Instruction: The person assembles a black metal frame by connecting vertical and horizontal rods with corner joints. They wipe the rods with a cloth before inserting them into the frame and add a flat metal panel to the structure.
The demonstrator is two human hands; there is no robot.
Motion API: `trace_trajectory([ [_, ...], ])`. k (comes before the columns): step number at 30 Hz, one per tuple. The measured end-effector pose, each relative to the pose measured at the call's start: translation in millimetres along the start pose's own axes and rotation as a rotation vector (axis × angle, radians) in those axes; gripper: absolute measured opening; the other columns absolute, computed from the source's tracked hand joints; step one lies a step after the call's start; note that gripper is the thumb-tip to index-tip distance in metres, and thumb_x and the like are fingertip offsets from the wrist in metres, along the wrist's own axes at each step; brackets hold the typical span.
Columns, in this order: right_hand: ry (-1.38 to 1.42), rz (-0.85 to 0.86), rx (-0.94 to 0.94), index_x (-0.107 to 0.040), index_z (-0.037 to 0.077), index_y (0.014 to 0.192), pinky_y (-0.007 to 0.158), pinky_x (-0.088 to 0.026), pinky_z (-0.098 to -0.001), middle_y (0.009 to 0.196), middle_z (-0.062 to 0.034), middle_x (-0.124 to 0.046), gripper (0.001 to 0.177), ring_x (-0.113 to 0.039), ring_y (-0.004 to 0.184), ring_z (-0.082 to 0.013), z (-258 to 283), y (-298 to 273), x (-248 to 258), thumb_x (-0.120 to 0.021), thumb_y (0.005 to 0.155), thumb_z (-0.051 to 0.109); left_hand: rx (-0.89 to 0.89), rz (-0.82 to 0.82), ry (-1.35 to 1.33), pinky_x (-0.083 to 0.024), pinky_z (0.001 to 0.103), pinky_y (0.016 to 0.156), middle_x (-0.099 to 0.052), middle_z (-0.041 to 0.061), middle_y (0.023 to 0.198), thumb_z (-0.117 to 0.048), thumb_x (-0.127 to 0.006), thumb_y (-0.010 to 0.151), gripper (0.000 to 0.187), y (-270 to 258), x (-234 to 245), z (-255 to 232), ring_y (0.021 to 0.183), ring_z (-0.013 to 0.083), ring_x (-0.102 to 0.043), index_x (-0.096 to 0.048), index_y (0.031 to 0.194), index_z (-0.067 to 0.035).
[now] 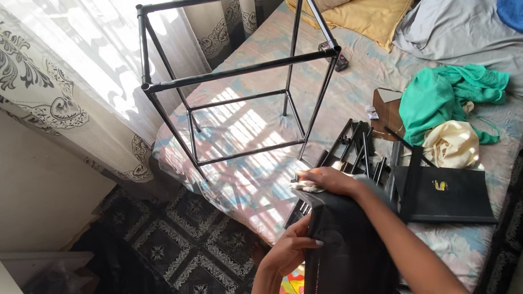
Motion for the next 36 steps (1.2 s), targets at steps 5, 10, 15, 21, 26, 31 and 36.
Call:
trace_trajectory([
  [5,0.610,0.304,-0.314,-0.058,0.016,0.142,0.099,-0.051,-0.0296,0.134,-0.0029,-0.066,0.065,-0.066,0.111,-0.0116,-70.2,1.1,1.7,-0.054,0.095,0.061,-0.060,0.053,-0.066,-0.057,0.029,0.099,-0.063,0.013,0.138,0.015,-0.056,0.083,0.080,-6.0,-2.7,-20.1,0.114,0.0156,-0.068,-0.042,0.159,-0.006],
  [10,0.896,0.497,-0.185,-0.064,0.004,0.136,0.083,-0.058,-0.0301,0.118,-0.0102,-0.070,0.059,-0.069,0.096,-0.0153,-88.9,-10.1,9.2,-0.073,0.095,0.046,-0.083,0.045,-0.014,-0.056,0.032,0.102,-0.061,0.017,0.138,0.008,-0.056,0.085,0.080,-7.8,-3.0,-34.1,0.114,0.0183,-0.066,-0.039,0.162,-0.007],
  [15,0.523,0.092,0.167,-0.068,0.005,0.128,0.088,-0.057,-0.0220,0.114,-0.0004,-0.074,0.050,-0.071,0.102,-0.0069,-61.4,2.5,49.7,-0.078,0.088,0.032,-0.085,-0.141,0.018,-0.056,0.028,0.103,-0.058,0.006,0.146,0.006,-0.057,0.085,0.073,-8.0,4.2,-42.2,0.123,0.0131,-0.065,-0.044,0.155,-0.007],
  [21,0.866,-0.909,0.416,-0.067,0.012,0.124,0.081,-0.057,-0.0247,0.106,-0.0022,-0.070,0.038,-0.068,0.091,-0.0108,-61.7,-36.5,103.0,-0.082,0.089,0.019,-0.239,-0.149,-0.043,-0.054,0.032,0.102,-0.057,0.018,0.144,0.009,-0.055,0.084,0.073,-17.1,16.7,-49.7,0.120,0.0197,-0.065,-0.040,0.155,0.001],
  [26,0.884,-0.814,0.121,-0.063,0.015,0.121,0.068,-0.060,-0.0310,0.098,-0.0034,-0.072,0.041,-0.071,0.082,-0.0142,-105.5,-51.0,66.4,-0.078,0.084,0.028,-0.431,-0.156,-0.194,-0.053,0.030,0.107,-0.061,0.015,0.138,0.015,-0.046,0.072,0.076,-23.0,41.2,-49.6,0.125,0.0183,-0.065,-0.042,0.146,0.001],
  [31,0.974,0.004,-0.264,-0.053,-0.006,0.137,0.069,-0.060,-0.0337,0.098,-0.0116,-0.071,0.075,-0.071,0.080,-0.0191,-146.7,-41.8,-49.5,-0.080,0.086,0.042,-0.484,-0.131,-0.175,-0.053,0.030,0.094,-0.064,0.012,0.130,0.011,-0.042,0.078,0.066,-14.4,91.2,-18.8,0.110,0.0182,-0.066,-0.051,0.142,0.000],
  [36,0.743,-0.166,-0.253,-0.035,-0.007,0.148,0.082,-0.063,-0.0346,0.108,-0.0162,-0.072,0.104,-0.076,0.095,-0.0215,-157.5,-32.9,-65.0,-0.092,0.067,0.024,-0.416,-0.319,-0.042,-0.055,0.033,0.092,-0.065,0.010,0.120,0.001,-0.049,0.086,0.054,-22.9,136.2,11.6,0.101,0.0170,-0.066,-0.054,0.139,-0.003],
])
Point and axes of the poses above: each hand's wrist, its own y-axis towards the middle knuckle, its own x-axis out of the back of the hand, z = x × y, the point moved 2 cm from there along y, towards the middle knuckle
